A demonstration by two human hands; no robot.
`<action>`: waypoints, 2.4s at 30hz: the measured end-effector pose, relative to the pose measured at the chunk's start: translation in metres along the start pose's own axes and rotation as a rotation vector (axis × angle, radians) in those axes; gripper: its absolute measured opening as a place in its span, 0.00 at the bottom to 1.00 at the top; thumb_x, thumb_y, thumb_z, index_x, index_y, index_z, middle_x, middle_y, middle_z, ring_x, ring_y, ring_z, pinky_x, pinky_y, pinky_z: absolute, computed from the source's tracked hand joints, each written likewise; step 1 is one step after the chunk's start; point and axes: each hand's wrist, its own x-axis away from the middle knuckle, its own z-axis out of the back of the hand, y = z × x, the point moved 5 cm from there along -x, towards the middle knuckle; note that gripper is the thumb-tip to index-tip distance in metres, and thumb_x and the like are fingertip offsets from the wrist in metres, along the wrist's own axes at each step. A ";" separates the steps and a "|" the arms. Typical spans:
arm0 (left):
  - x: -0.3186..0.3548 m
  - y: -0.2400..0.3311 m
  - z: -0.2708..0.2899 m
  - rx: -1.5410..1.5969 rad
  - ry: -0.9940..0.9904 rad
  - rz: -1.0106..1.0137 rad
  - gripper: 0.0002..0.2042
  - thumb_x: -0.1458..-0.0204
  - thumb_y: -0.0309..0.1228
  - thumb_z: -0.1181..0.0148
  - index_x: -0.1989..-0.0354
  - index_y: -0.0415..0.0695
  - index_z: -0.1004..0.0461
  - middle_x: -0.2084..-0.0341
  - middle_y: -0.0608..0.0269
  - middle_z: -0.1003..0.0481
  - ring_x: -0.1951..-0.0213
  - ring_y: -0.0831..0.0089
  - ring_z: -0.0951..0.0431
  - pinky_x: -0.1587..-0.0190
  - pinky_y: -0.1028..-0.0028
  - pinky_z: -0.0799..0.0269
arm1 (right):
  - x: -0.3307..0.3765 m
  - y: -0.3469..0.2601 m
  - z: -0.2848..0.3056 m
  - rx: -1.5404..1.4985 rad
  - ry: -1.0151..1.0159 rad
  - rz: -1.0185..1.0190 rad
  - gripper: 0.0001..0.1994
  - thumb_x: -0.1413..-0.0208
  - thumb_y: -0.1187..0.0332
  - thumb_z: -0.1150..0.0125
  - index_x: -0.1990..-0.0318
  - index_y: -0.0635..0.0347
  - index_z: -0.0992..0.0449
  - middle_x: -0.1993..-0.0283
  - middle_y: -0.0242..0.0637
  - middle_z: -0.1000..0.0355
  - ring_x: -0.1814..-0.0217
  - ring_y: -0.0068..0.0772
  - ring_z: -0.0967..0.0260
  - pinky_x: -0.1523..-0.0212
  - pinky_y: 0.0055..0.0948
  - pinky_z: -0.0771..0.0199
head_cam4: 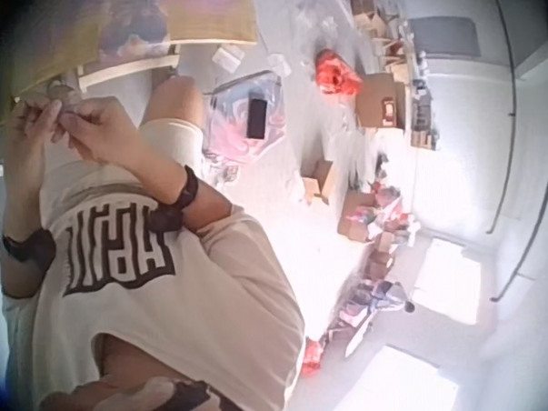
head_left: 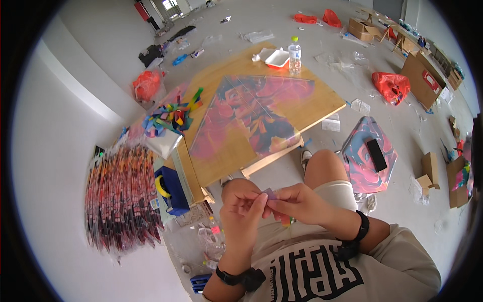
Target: Assembling kites by taping decorative tails to the main kite body.
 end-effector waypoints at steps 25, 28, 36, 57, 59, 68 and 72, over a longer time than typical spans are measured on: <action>-0.008 0.051 0.026 -0.222 -0.148 -0.107 0.07 0.47 0.23 0.35 0.63 0.45 0.28 0.48 0.60 0.30 0.47 0.71 0.29 0.43 0.68 0.32 | 0.009 -0.020 0.027 0.229 0.026 -0.035 0.12 0.30 0.71 0.50 0.49 0.64 0.20 0.65 0.30 0.21 0.65 0.15 0.29 0.65 0.18 0.30; -0.003 0.052 0.012 -0.272 -0.251 -0.071 0.10 0.49 0.20 0.34 0.63 0.44 0.28 0.50 0.59 0.30 0.49 0.73 0.30 0.46 0.71 0.33 | 0.009 -0.025 0.025 0.230 0.045 -0.040 0.11 0.30 0.72 0.50 0.52 0.65 0.21 0.64 0.30 0.22 0.65 0.18 0.29 0.61 0.19 0.29; 0.003 0.036 0.011 -0.348 -0.268 -0.020 0.10 0.50 0.14 0.36 0.63 0.40 0.28 0.63 0.63 0.27 0.58 0.76 0.28 0.51 0.77 0.33 | 0.011 -0.012 0.024 -0.003 -0.020 -0.024 0.08 0.30 0.73 0.50 0.48 0.64 0.31 0.58 0.36 0.21 0.62 0.20 0.26 0.59 0.20 0.27; 0.001 0.041 0.007 -0.736 -0.324 -0.165 0.09 0.51 0.24 0.30 0.64 0.39 0.24 0.72 0.63 0.22 0.68 0.74 0.23 0.61 0.75 0.27 | 0.013 -0.006 0.011 0.131 -0.163 0.156 0.04 0.32 0.74 0.46 0.53 0.63 0.29 0.56 0.34 0.23 0.51 0.22 0.25 0.47 0.26 0.28; 0.001 0.040 0.010 -0.730 -0.289 -0.180 0.11 0.51 0.24 0.30 0.60 0.39 0.24 0.69 0.61 0.21 0.67 0.73 0.23 0.61 0.75 0.26 | 0.014 -0.007 0.009 0.151 -0.169 0.147 0.05 0.32 0.74 0.45 0.53 0.64 0.29 0.56 0.34 0.23 0.52 0.22 0.25 0.48 0.26 0.28; 0.003 0.022 0.007 -0.441 -0.199 -0.203 0.34 0.50 0.23 0.29 0.34 0.39 0.38 0.42 0.48 0.32 0.53 0.70 0.23 0.55 0.74 0.23 | 0.012 -0.007 0.009 0.093 -0.161 0.338 0.07 0.32 0.77 0.48 0.50 0.64 0.29 0.53 0.33 0.28 0.49 0.21 0.30 0.47 0.25 0.31; 0.000 0.011 0.010 -0.231 -0.302 -0.095 0.30 0.45 0.26 0.33 0.35 0.36 0.37 0.43 0.51 0.30 0.52 0.71 0.23 0.51 0.70 0.25 | 0.013 -0.006 0.008 0.054 -0.165 0.342 0.06 0.32 0.77 0.48 0.50 0.64 0.29 0.54 0.32 0.28 0.52 0.21 0.32 0.49 0.24 0.32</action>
